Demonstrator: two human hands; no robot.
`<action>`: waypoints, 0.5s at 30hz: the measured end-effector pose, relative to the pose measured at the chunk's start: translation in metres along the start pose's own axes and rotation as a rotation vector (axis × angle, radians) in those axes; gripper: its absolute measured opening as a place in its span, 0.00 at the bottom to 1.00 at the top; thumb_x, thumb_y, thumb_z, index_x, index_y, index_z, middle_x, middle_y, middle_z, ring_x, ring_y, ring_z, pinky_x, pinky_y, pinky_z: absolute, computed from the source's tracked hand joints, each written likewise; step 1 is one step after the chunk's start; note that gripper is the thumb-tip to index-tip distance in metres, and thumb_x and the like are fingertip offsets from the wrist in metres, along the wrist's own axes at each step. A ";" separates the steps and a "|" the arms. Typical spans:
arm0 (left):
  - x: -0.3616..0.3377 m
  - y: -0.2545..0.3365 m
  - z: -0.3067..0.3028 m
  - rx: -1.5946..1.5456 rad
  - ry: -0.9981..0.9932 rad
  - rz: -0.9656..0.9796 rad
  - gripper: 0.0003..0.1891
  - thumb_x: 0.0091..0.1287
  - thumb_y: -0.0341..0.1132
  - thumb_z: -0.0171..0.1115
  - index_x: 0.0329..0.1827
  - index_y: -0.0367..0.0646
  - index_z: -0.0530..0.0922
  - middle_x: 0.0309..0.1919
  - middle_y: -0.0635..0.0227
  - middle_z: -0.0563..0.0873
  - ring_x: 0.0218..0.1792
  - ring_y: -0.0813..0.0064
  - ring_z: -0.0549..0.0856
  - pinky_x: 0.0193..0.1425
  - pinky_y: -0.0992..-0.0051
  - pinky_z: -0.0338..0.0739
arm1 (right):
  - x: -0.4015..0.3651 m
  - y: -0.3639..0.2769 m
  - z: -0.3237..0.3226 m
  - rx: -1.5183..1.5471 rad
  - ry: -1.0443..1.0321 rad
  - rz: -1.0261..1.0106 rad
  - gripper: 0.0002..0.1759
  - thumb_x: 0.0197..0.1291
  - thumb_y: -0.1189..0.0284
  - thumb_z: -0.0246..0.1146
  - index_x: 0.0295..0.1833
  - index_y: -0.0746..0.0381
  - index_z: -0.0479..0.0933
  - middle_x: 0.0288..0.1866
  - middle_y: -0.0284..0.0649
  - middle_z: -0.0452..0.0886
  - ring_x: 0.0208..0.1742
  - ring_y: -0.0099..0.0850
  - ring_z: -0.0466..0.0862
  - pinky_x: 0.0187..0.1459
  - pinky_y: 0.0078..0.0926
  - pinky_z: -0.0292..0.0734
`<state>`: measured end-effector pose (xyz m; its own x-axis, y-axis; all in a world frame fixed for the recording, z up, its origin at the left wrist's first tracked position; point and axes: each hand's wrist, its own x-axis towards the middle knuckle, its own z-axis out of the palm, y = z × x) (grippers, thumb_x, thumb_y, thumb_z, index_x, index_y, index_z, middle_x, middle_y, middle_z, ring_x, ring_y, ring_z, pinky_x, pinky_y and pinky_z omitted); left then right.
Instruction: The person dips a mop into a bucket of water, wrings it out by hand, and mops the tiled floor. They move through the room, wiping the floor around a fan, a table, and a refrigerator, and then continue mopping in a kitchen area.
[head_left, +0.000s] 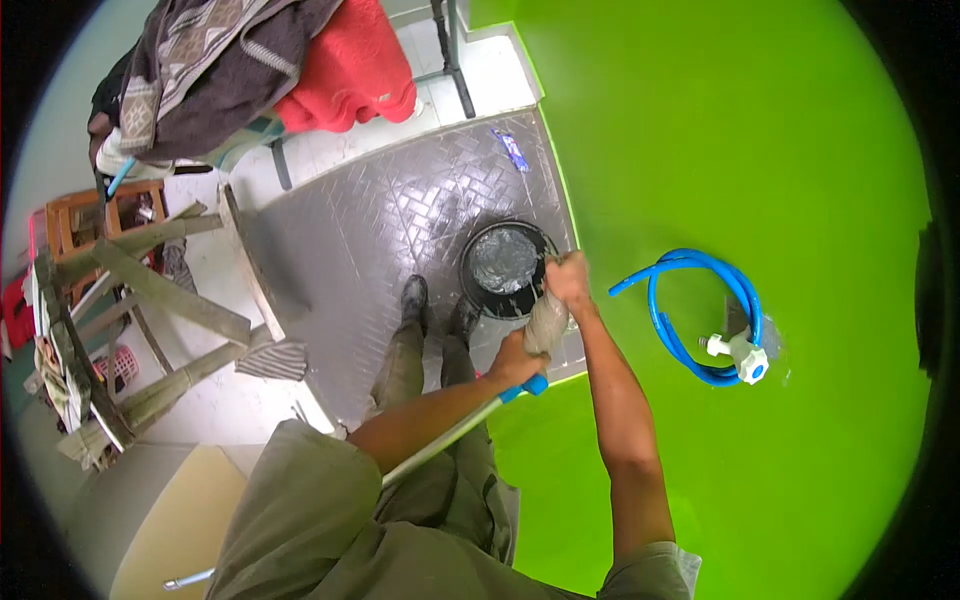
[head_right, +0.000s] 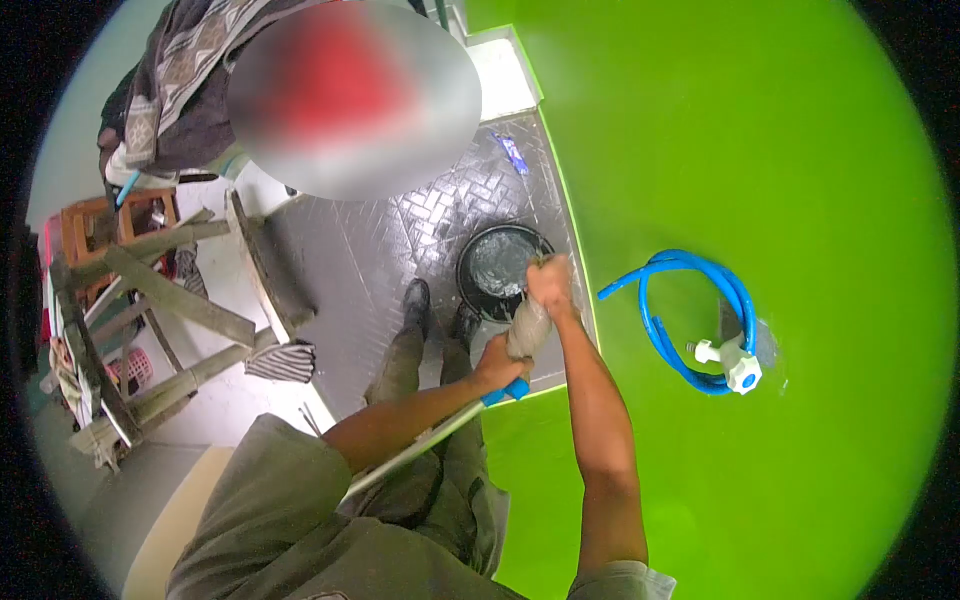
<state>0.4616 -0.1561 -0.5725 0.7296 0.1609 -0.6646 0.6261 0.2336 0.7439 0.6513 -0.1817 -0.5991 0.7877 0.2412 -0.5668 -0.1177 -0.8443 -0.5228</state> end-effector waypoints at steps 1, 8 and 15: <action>0.004 0.005 -0.001 0.019 0.020 0.020 0.23 0.48 0.34 0.68 0.49 0.34 0.79 0.37 0.51 0.87 0.41 0.60 0.88 0.48 0.64 0.80 | 0.008 0.008 0.008 -0.053 0.061 -0.020 0.16 0.57 0.70 0.60 0.26 0.75 0.79 0.18 0.52 0.81 0.21 0.40 0.85 0.29 0.38 0.80; 0.003 0.008 0.004 0.111 0.052 0.054 0.21 0.48 0.32 0.67 0.46 0.33 0.79 0.36 0.47 0.87 0.42 0.55 0.88 0.48 0.62 0.79 | -0.007 -0.021 -0.006 -0.288 0.058 -0.035 0.18 0.54 0.67 0.62 0.26 0.76 0.79 0.27 0.61 0.82 0.33 0.51 0.87 0.41 0.42 0.82; -0.007 0.025 0.004 0.134 0.078 0.080 0.23 0.47 0.34 0.68 0.47 0.33 0.79 0.37 0.46 0.87 0.42 0.52 0.87 0.47 0.61 0.79 | -0.021 -0.048 -0.022 -0.412 0.068 0.017 0.19 0.51 0.65 0.62 0.34 0.75 0.82 0.38 0.65 0.82 0.45 0.55 0.85 0.48 0.44 0.81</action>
<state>0.4731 -0.1553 -0.5485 0.7584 0.2490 -0.6024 0.6017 0.0880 0.7939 0.6533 -0.1562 -0.5480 0.8276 0.2048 -0.5226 0.1094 -0.9721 -0.2076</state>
